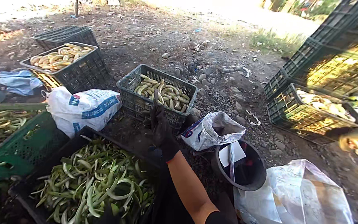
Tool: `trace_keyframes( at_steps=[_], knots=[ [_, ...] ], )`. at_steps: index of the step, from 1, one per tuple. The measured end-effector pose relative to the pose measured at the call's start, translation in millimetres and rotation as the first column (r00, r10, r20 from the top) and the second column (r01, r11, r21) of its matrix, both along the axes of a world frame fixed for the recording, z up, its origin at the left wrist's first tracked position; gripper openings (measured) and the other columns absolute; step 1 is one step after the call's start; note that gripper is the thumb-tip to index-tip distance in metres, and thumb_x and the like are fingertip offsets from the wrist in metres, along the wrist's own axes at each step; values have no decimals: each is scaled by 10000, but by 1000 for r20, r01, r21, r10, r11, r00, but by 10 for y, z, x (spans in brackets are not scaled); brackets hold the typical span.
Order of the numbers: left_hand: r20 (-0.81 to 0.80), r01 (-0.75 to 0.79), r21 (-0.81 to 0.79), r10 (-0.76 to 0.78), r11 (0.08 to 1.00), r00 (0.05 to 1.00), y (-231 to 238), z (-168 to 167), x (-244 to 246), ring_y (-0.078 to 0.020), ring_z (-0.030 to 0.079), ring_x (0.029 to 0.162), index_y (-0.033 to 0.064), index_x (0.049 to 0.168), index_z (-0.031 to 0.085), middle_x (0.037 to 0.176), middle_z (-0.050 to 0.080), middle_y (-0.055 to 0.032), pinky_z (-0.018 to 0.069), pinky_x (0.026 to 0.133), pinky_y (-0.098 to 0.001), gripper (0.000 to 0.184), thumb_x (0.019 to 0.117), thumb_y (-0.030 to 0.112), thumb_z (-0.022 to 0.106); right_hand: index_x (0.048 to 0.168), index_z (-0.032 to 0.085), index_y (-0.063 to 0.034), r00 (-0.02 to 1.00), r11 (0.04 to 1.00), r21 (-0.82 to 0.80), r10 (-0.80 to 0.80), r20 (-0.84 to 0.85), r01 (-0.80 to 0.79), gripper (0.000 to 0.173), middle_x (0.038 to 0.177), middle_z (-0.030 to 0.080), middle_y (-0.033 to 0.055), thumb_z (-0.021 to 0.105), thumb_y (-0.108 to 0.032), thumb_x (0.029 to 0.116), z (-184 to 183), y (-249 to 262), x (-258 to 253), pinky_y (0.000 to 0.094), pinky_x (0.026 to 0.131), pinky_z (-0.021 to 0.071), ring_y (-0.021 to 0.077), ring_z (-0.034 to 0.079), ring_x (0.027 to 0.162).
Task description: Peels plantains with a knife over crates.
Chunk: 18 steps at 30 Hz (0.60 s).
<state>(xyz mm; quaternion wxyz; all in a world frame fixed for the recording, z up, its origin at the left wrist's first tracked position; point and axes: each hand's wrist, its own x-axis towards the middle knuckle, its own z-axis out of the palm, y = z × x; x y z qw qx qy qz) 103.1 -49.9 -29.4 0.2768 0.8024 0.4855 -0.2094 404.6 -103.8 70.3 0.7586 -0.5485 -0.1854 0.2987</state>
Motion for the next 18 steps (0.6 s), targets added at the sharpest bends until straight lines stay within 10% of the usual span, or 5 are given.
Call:
trace_keyframes(
  at_steps=[4,6,10,13,18],
  knots=[
    [379,-164,-157,213,974,901,469,543,-340,-347,647,1074,12,1498,402,1243,622,-248,537,909,-526,540,1039,246,565,1370,554,-212,995,994,91,72,-67,-65,442,1091,690,2,346,-489,1095,-80,-151,-174,286,691,568,101,666,858],
    [691,-188,-415,443,890,571,605,858,-569,-114,674,869,71,1397,507,1064,679,-48,593,730,-304,371,1048,188,465,1335,577,-197,990,976,184,130,-49,-119,411,1052,697,6,355,-453,1102,-90,-162,-197,300,690,580,115,673,852],
    [799,-35,-599,600,800,36,874,1258,-800,-152,672,1053,112,1342,578,1186,685,-60,584,896,-340,410,1080,367,392,1347,570,-252,971,965,110,237,33,-239,594,977,718,-8,236,-647,1054,-25,-2,-205,328,595,591,124,688,756],
    [839,-361,-396,492,844,232,825,1284,-795,-128,685,974,128,1358,585,1140,697,-49,601,843,-341,400,1042,373,561,1333,566,-160,923,925,15,379,65,-381,810,896,726,66,217,-794,970,-123,138,-399,367,550,590,180,685,671],
    [778,-523,-35,352,851,520,850,1052,-809,-201,664,1066,74,1411,538,1204,675,-135,548,949,-431,570,925,276,757,1440,429,-22,693,659,-275,720,-38,-700,549,840,660,46,277,-421,1096,-324,-54,-1480,354,621,579,141,634,654]
  ],
)
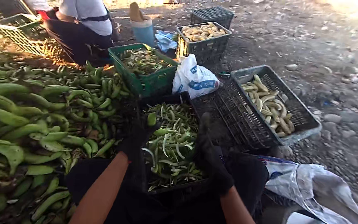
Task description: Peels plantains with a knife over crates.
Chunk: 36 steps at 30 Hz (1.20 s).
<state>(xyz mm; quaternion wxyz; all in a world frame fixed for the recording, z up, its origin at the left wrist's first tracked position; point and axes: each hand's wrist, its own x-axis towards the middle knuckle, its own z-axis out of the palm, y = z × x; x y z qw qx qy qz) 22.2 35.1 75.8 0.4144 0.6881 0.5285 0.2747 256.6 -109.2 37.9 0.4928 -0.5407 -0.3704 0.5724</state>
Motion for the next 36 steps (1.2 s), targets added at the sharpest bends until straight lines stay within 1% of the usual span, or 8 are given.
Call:
trace_keyframes(
  at_steps=[4,8,12,16,20,28,32,36],
  knots=[
    [101,30,59,-36,998,994,-72,-134,49,-181,658,1085,122,1449,505,1249,667,-99,548,939,-428,530,978,283,688,1462,443,-41,989,980,-140,148,29,-143,557,760,605,35,263,-437,1113,27,-83,-639,347,557,560,143,583,570],
    [130,64,253,-100,965,986,-149,-187,84,-150,635,1165,63,1415,533,1348,631,-102,521,1001,-387,476,987,222,666,1306,476,73,998,932,359,-52,18,42,559,656,613,-50,323,-418,1086,804,45,-712,226,521,530,50,587,532],
    [152,40,291,-87,956,984,-193,-152,111,-182,632,1187,51,1399,551,1375,619,-114,510,1017,-425,462,975,184,679,1210,639,-144,973,670,711,-211,-93,213,459,661,663,-94,485,-539,1034,1123,114,-753,196,503,537,6,602,528],
    [267,-23,301,-61,953,962,-226,-163,89,-138,626,1193,55,1381,559,1381,613,-85,515,1031,-376,443,973,179,679,1428,469,62,958,998,54,-29,287,14,492,843,649,115,319,-275,1102,-392,-66,-979,395,623,582,183,634,655],
    [414,-131,126,68,983,908,-59,-44,8,-132,671,1043,145,1464,485,1248,665,-55,577,891,-365,568,956,287,696,1389,490,-6,997,931,-357,-63,41,74,474,890,652,110,288,-350,1134,-965,-367,-1162,356,625,580,172,646,678],
    [670,-15,-205,152,979,727,-159,-44,-62,-111,660,773,154,1324,582,911,683,-27,586,673,-304,677,1062,607,153,1498,481,-33,903,955,264,6,430,-132,810,1360,622,123,435,-656,982,-145,269,-640,357,1039,488,128,595,1205],
    [690,30,-222,136,975,711,-206,-12,-78,-89,647,708,171,1224,635,833,679,-3,568,623,-264,719,1033,673,156,1461,579,-337,554,949,145,36,832,-279,674,1221,651,219,451,-707,911,181,316,-500,637,880,473,429,591,1126],
    [688,72,-198,86,978,720,-189,-37,-53,-90,657,728,168,1226,650,876,694,-8,576,640,-268,701,1032,675,207,1310,706,-297,529,949,161,6,849,-269,525,1119,706,160,494,-605,941,191,448,-521,634,873,454,405,610,1096]
  ],
)
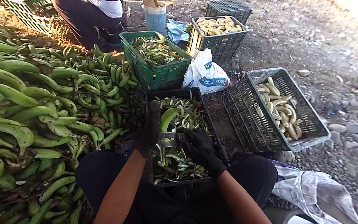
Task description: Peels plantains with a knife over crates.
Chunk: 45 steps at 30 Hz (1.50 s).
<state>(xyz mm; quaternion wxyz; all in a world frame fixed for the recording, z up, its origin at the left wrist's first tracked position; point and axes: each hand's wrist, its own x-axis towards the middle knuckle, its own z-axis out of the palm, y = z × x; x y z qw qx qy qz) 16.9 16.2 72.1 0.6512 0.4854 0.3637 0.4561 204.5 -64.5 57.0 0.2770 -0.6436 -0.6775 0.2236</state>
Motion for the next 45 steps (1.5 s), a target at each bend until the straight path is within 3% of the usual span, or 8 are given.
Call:
trace_keyframes(
  at_steps=[5,8,12,16,19,27,37,45],
  knots=[
    [-141,-234,-27,228,972,963,46,-206,193,-204,650,987,80,1385,531,1143,649,-141,566,844,-444,682,1079,565,164,1394,624,-329,934,927,-121,-345,92,354,480,1280,631,227,516,-562,988,-14,451,-175,667,886,457,459,557,1216],
    [-112,-286,-64,278,956,954,20,-179,255,-192,654,897,54,1378,514,1066,643,-135,580,785,-400,630,1101,504,171,1407,614,-251,883,876,-116,-468,37,469,493,1267,641,236,468,-537,1032,70,641,-166,689,865,462,472,580,1188],
    [22,-133,-108,136,985,990,30,-137,183,-155,641,667,93,1302,584,849,659,-68,581,613,-323,611,1085,544,232,1272,653,-167,910,928,-88,-372,-181,362,509,1092,674,168,388,-549,1066,180,604,93,648,813,482,374,638,1013],
    [1,-128,11,128,992,992,103,-116,94,-135,677,866,96,1308,580,1009,695,-56,588,770,-330,437,1092,412,370,1131,731,-182,988,995,-95,-38,-149,24,440,893,688,55,453,-509,1035,272,340,135,560,766,507,244,652,861],
    [34,-128,81,125,988,992,144,-145,40,-138,674,740,143,1396,543,911,700,-48,594,675,-309,544,1095,474,233,1282,715,-260,991,976,-197,74,-111,-95,480,1069,715,34,484,-563,992,206,100,100,538,939,469,230,630,1057],
    [167,-10,-139,33,990,985,-14,-186,210,-85,634,630,135,1131,590,776,644,-3,564,559,-246,404,1116,377,267,1418,605,-339,945,945,-15,-325,33,326,522,1286,606,232,532,-607,976,87,497,-35,674,847,461,469,558,1176],
    [-22,189,-259,-201,947,979,-103,-21,249,-146,646,561,39,1280,549,693,648,-72,560,508,-264,552,1120,400,163,1324,649,-174,922,923,11,-382,-67,384,473,1125,668,223,428,-503,1068,142,451,253,680,800,470,431,633,1045],
    [15,-162,61,161,985,987,61,-291,79,-103,657,961,201,1464,504,1173,678,-16,576,819,-324,657,1063,602,173,1160,707,-200,983,975,-121,-182,35,185,574,989,711,100,317,-601,1033,18,174,146,611,816,502,321,671,977]
  ],
)
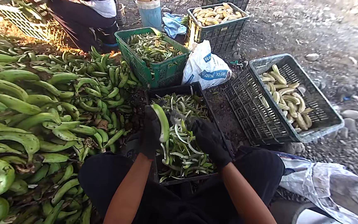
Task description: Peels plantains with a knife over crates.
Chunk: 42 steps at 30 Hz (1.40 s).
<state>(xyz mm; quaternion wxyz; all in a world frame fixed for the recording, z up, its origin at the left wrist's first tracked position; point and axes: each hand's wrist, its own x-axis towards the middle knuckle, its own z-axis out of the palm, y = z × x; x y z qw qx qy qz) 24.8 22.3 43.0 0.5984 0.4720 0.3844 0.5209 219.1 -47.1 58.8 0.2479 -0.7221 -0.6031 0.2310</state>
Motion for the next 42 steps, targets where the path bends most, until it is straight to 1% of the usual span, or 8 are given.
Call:
trace_keyframes(
  at_steps=[3,6,11,20,29,37,39,42],
  knots=[
    [50,-193,12,192,981,980,-9,-51,25,-107,635,834,260,1411,533,1061,668,5,564,725,-332,576,1061,599,227,1302,692,-229,998,994,-91,65,-15,-66,567,1137,702,147,348,-577,1016,-109,-217,-234,631,903,468,373,630,1125],
    [16,7,-53,-6,999,1000,-73,-17,5,-83,627,765,299,1444,507,1006,668,18,554,677,-276,552,1068,587,224,1300,704,-231,1000,999,-51,14,20,-13,541,1158,707,177,375,-549,1010,-176,-202,-290,642,911,467,406,632,1138],
    [-165,225,-319,-288,921,943,-116,81,288,-129,645,680,33,1209,589,822,649,-65,578,635,-296,470,1130,348,249,1363,642,-204,977,974,91,-210,28,207,522,1237,654,215,374,-531,1057,-186,205,3,675,918,448,437,592,1176],
    [206,-305,-92,317,948,926,22,-113,211,-190,660,1020,193,1491,409,1209,645,-66,571,867,-419,595,1071,574,230,1329,695,-236,998,995,84,-61,19,59,616,1177,686,219,338,-606,989,-222,-291,-323,656,874,462,458,609,1141],
    [-231,418,-172,-449,892,863,1,149,181,-69,635,837,62,1268,588,952,656,-29,559,772,-268,476,1116,363,252,1213,700,-222,996,988,128,-77,-46,82,624,1046,713,120,261,-634,1051,33,204,124,639,817,495,343,671,1004],
    [96,-360,-191,383,913,919,39,-91,186,-171,611,1070,114,1417,468,1233,604,-85,540,907,-408,518,1093,477,293,1317,709,-203,985,893,428,-171,37,139,554,1119,694,231,422,-549,992,-487,-144,-406,672,890,454,464,636,1053],
    [21,-389,-256,407,885,913,-44,-26,191,-206,572,1154,60,1447,459,1314,570,-137,494,982,-429,494,1106,389,317,1291,727,-214,982,875,461,-186,37,149,528,1104,691,232,435,-531,988,-531,-161,-449,672,889,442,463,635,1037],
    [231,-88,-300,162,950,959,-36,115,304,-113,662,855,158,1237,551,1000,669,-13,579,732,-325,461,1092,462,236,1285,725,-224,975,938,276,-221,17,208,552,1111,711,204,386,-572,1023,-294,-59,-291,649,822,476,437,651,1040]
  ],
)
